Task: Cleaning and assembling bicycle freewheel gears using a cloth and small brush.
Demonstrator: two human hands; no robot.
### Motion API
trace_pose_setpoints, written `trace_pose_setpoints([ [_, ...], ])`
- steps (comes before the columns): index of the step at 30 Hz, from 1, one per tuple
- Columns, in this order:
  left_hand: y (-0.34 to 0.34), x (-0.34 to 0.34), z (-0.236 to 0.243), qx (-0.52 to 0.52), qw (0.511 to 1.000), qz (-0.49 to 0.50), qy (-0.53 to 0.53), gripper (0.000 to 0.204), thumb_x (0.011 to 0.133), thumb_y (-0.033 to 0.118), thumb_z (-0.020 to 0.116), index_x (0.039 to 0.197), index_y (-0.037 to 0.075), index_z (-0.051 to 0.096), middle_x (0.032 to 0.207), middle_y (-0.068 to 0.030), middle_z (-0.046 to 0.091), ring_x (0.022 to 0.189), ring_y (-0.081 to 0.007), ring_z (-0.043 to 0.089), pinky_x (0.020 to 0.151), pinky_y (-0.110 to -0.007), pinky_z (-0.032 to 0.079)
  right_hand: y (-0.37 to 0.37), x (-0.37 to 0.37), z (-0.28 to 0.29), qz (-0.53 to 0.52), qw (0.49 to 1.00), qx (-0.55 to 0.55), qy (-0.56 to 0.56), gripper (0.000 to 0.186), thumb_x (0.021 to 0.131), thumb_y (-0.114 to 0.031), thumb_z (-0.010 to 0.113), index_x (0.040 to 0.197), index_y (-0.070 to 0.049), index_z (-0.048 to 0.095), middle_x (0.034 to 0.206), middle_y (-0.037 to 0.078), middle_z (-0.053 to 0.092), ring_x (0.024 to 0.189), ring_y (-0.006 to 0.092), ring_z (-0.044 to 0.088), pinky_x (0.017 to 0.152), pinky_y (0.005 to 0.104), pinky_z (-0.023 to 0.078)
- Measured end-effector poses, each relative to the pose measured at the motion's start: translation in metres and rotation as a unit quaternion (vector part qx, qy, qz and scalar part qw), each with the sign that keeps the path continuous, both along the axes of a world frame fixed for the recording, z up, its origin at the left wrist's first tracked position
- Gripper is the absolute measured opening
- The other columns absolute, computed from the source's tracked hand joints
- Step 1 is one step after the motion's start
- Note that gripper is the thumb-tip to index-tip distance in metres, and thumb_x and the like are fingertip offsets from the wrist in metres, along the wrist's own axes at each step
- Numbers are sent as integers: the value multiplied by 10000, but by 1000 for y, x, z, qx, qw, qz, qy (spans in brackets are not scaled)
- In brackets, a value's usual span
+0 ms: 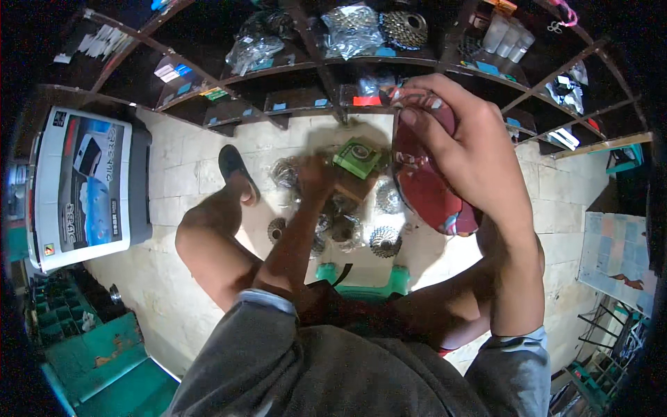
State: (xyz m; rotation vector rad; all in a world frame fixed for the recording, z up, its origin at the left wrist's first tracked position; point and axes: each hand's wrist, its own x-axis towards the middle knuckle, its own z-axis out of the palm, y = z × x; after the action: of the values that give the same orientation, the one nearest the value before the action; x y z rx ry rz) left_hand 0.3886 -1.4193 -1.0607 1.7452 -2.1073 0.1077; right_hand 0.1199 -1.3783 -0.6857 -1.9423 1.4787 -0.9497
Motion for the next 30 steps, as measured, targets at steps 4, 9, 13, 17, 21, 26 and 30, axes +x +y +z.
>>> trace_pose_setpoints([
  [4,72,13,-101,350,936,16,37,543,853,257,732,1330,32,598,1164,-251,659,1143,-430,604,1001,-520,482,7,-10,0,1,1000,28,-10,229,938,-73,696,1163,-25,694,961,143,763,873,225,750,804,342,556],
  [9,73,6,-119,402,914,23,40,537,838,247,755,1306,27,611,1149,-219,675,1123,-385,618,973,-492,495,8,-7,-5,11,1000,10,21,237,933,-110,712,1159,-42,690,1019,165,761,950,340,750,826,385,570],
  [13,76,13,-101,427,902,37,56,532,826,239,774,1288,23,622,1137,-193,689,1107,-348,629,950,-470,506,6,-4,-4,26,999,30,12,248,938,-159,702,1159,-47,691,1038,178,750,995,378,727,869,409,562],
  [17,85,13,-106,435,897,51,58,527,814,231,793,1269,19,632,1125,-167,702,1091,-312,640,927,-447,516,3,-4,-1,7,999,41,15,251,936,-130,691,1169,-37,691,1042,179,755,1015,370,732,893,400,555],
  [21,94,8,-115,434,896,65,70,523,802,223,812,1251,15,643,1113,-142,715,1075,-275,651,904,-425,527,2,-4,-3,15,1000,6,13,252,929,-103,694,1166,-19,699,1058,181,759,1032,354,737,897,388,552],
  [26,74,16,-60,371,913,92,143,518,786,213,836,1228,10,656,1098,-110,732,1055,-230,665,876,-397,540,-2,-13,-8,-13,999,-41,-29,259,957,-180,691,1171,-33,702,1028,202,755,977,361,743,862,412,557],
  [30,12,1,65,286,887,39,359,513,774,204,855,1209,6,667,1086,-84,746,1039,-194,676,853,-375,550,-4,-18,-5,-59,988,-61,-131,267,970,-201,692,1177,-35,702,1013,191,765,947,318,759,855,412,560],
])
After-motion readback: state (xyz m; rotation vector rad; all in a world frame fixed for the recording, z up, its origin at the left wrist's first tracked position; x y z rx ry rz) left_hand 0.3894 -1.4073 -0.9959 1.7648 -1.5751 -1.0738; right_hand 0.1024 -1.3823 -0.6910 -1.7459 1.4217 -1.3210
